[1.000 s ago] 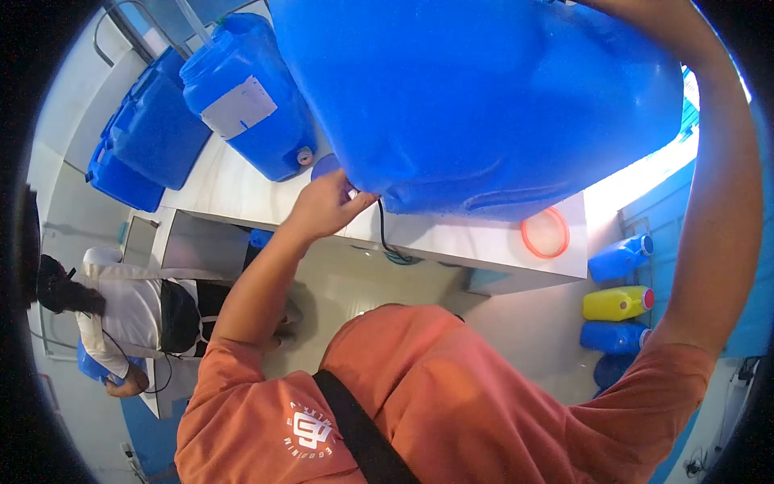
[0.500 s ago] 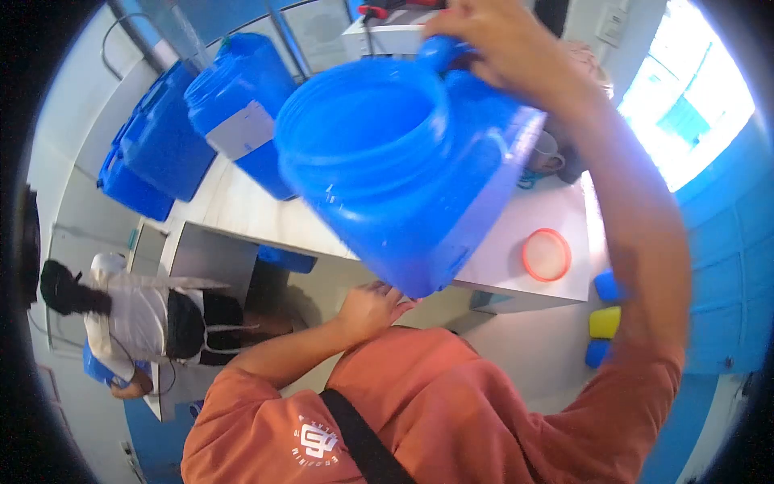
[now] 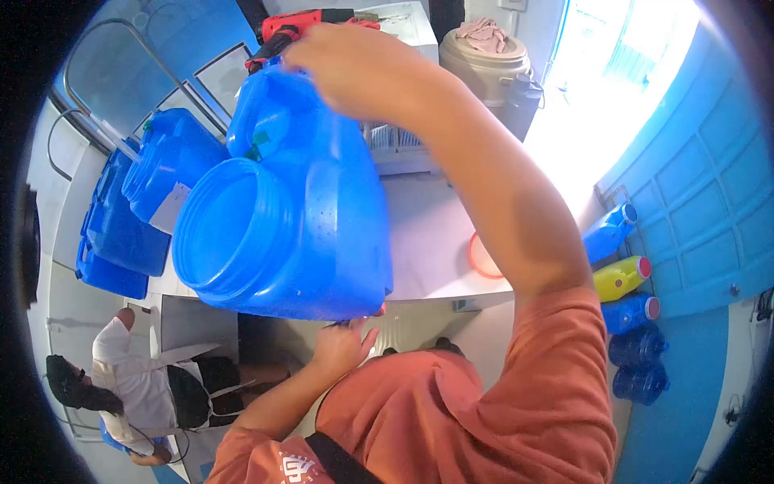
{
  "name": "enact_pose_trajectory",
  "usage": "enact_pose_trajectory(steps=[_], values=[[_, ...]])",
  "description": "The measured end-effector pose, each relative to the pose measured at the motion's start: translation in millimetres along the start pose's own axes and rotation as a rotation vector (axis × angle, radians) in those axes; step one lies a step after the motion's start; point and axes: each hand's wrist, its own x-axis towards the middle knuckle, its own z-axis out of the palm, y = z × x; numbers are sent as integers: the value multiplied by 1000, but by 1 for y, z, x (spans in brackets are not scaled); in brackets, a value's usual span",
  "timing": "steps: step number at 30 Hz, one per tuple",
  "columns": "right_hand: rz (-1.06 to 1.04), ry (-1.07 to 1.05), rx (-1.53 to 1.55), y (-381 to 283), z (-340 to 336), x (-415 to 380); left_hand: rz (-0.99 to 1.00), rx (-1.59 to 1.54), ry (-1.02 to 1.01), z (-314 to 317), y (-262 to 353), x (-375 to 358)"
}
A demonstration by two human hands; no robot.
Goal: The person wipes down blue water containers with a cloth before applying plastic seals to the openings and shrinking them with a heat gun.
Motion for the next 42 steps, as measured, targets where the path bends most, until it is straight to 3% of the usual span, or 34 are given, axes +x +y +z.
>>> enact_pose_trajectory(steps=[1,3,5,7,11,13,14,17,20,21,24,25,27,30,34,37,39,41,42], values=[[228,-155,29,3,-10,-12,-13,-9,11,0,1,2],[459,-522,-95,24,6,-33,-36,-23,7,1,1,8],[426,-834,-190,60,60,-59,-58,-30,0,4,6,11],[684,-688,-129,63,97,-72,-84,8,-15,5,8,14],[584,-769,-174,115,198,-101,-143,-18,3,6,14,8],[869,-572,-169,124,219,-105,-97,-23,41,6,17,10],[941,-614,-159,133,231,-102,-102,-3,2,2,20,8],[879,-634,-193,150,246,-106,-95,-2,100,6,25,5],[820,-586,-252,163,267,-108,-164,-150,50,-48,46,3],[737,-583,-242,150,247,-107,-158,-167,25,-58,45,-1],[598,-733,-144,88,144,-99,-79,-213,321,-97,26,-30],[717,-589,-84,82,140,-116,-92,-149,382,-115,21,-41],[635,-536,-51,65,98,-159,-237,-577,646,-132,10,-58],[820,-665,-12,62,52,-228,-232,-503,791,-170,-29,-78],[1107,-862,-104,55,32,-311,-86,-510,874,-198,-42,-43],[995,-659,-148,9,31,-328,-13,-487,845,-198,-60,-22],[1020,-758,-185,-11,42,-322,2,-510,833,-199,-68,-12],[1143,-914,-126,-14,45,-315,187,-643,862,-210,-72,6],[1150,-893,-136,-11,43,-312,222,-593,978,-215,-63,15]])
